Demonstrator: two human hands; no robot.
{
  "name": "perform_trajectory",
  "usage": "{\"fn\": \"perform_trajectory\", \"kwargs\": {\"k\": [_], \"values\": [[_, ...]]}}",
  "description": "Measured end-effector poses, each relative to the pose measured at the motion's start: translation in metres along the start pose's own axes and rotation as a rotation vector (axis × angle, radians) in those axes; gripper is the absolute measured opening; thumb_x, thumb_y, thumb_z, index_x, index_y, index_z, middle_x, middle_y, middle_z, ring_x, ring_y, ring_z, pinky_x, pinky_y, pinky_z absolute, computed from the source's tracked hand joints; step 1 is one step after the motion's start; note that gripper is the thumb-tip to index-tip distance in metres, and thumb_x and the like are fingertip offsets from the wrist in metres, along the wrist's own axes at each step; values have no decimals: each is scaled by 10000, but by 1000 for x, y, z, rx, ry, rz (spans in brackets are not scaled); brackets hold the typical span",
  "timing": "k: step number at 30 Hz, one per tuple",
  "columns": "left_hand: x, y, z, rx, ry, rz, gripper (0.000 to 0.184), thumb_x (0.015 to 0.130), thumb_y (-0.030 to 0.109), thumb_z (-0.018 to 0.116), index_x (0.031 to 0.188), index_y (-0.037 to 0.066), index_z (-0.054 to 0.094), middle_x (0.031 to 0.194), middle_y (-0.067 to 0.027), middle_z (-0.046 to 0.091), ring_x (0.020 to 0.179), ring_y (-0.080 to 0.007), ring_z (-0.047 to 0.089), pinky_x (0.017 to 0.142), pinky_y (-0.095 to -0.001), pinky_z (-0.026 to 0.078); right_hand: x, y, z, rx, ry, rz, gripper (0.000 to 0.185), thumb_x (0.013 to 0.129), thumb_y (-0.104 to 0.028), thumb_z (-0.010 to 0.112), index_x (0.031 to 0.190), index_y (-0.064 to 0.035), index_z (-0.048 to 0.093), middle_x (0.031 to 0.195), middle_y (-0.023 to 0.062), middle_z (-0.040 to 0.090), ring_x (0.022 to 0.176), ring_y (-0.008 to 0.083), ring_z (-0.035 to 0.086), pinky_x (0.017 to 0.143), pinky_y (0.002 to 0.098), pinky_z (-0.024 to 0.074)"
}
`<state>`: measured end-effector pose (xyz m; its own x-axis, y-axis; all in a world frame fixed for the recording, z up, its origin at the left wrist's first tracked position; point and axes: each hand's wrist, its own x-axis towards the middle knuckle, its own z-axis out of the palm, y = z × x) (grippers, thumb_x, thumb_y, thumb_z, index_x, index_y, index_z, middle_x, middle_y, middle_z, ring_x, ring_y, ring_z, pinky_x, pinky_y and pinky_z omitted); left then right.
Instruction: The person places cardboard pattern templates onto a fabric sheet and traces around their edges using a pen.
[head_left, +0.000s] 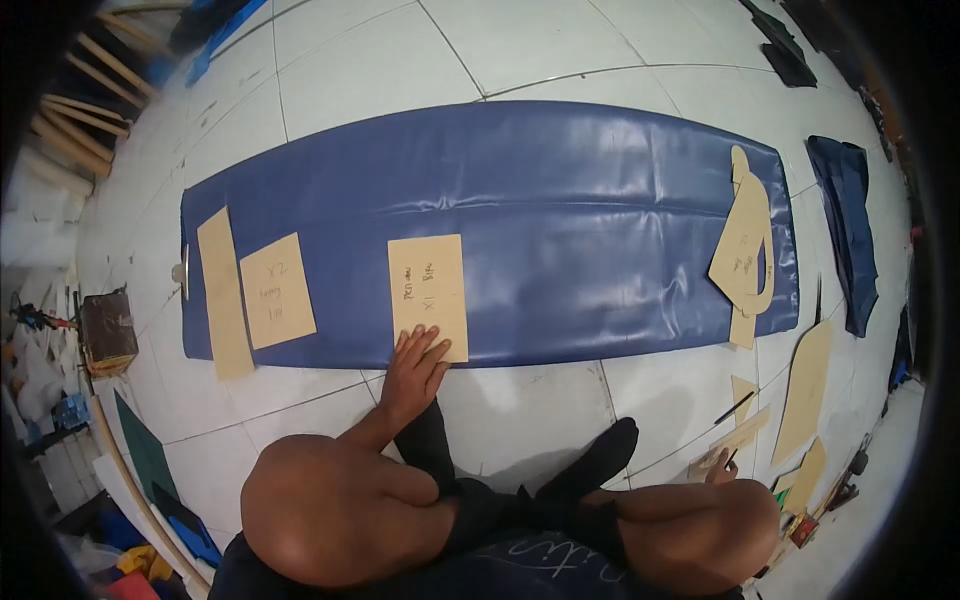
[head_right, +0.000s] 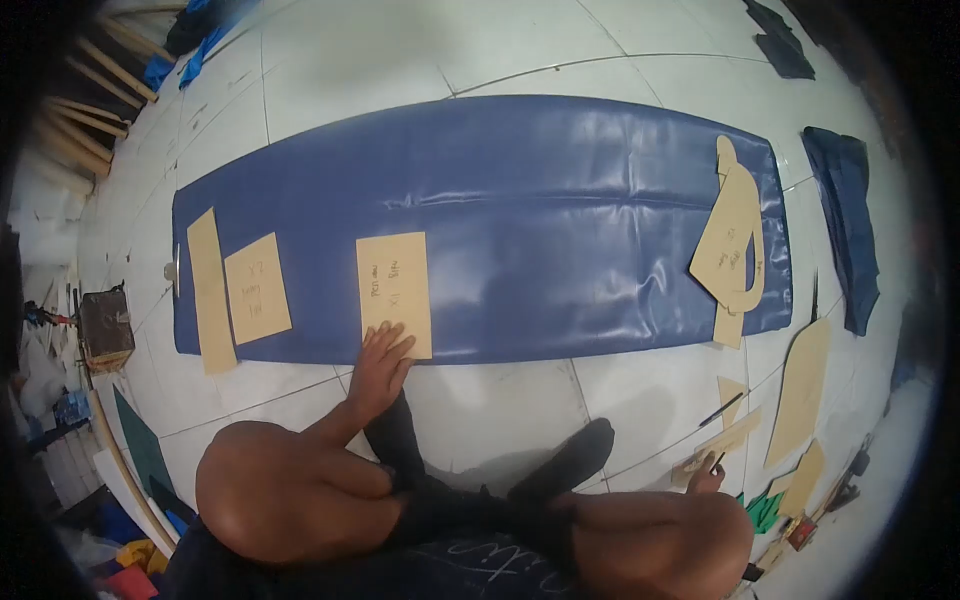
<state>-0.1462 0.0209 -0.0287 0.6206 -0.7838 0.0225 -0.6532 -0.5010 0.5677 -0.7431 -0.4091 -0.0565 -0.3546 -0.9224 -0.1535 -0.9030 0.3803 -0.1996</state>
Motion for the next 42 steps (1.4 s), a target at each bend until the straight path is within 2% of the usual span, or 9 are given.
{"fn": "perform_trajectory", "kwargs": {"k": [8,18,22,25,29,32,35,37,42], "values": [[-3,1,3,6,55,-20,350,952,185,666,1284,74,656,1423,-175,547,1367,-411,467,1150,-589,313,10,-1,-4,-28,-11,-48,783,906,-584,660,1343,53,533,1185,272,663,1084,388,640,964,446,475],[-2,0,1,-13,48,8,357,933,185,682,1273,79,663,1405,-163,567,1361,-401,473,1150,-584,312,-16,-47,-23,-32,35,-60,682,963,-524,618,1305,61,545,1133,256,669,1037,369,639,936,433,482],[-3,2,3,-9,63,-9,346,926,179,686,1257,78,668,1392,-159,576,1355,-394,480,1145,-573,324,4,-24,-18,-40,27,-107,678,964,-516,624,1304,65,541,1135,262,665,1031,366,639,926,422,486],[-2,0,2,-23,74,2,336,927,179,683,1247,79,670,1390,-156,578,1351,-390,484,1143,-563,330,20,-6,-4,181,19,-102,653,957,-491,651,1279,68,550,1124,270,666,1006,350,644,904,406,498],[-1,0,0,-29,51,3,330,926,181,683,1241,83,669,1383,-155,582,1341,-386,491,1142,-554,333,1,-31,-15,68,69,-149,612,961,-478,649,1231,66,580,1093,256,677,980,337,649,881,400,506],[0,1,-2,-47,52,-1,328,925,178,684,1240,87,667,1382,-155,581,1340,-388,491,1142,-553,332,21,-9,-10,120,160,-204,584,963,-474,648,1183,64,604,1058,238,684,953,333,652,855,405,511],[0,0,0,-57,54,-4,326,924,172,683,1238,85,665,1384,-156,579,1341,-394,489,1139,-560,331,16,-11,-30,320,-132,-226,567,965,-473,644,1151,61,614,1035,229,686,922,329,648,832,417,512],[-1,-2,1,-57,49,-4,330,925,171,682,1243,86,665,1390,-155,575,1345,-395,486,1140,-565,328,16,-22,-10,80,118,-198,568,969,-481,632,1139,61,614,1033,238,682,919,325,635,848,432,500],[-2,-1,1,-70,4,-30,340,928,174,683,1256,89,669,1406,-153,569,1366,-391,471,1145,-576,319,4,-37,-25,-69,83,-185,602,976,-505,598,1181,61,614,1038,240,681,966,370,633,921,454,473]]}}
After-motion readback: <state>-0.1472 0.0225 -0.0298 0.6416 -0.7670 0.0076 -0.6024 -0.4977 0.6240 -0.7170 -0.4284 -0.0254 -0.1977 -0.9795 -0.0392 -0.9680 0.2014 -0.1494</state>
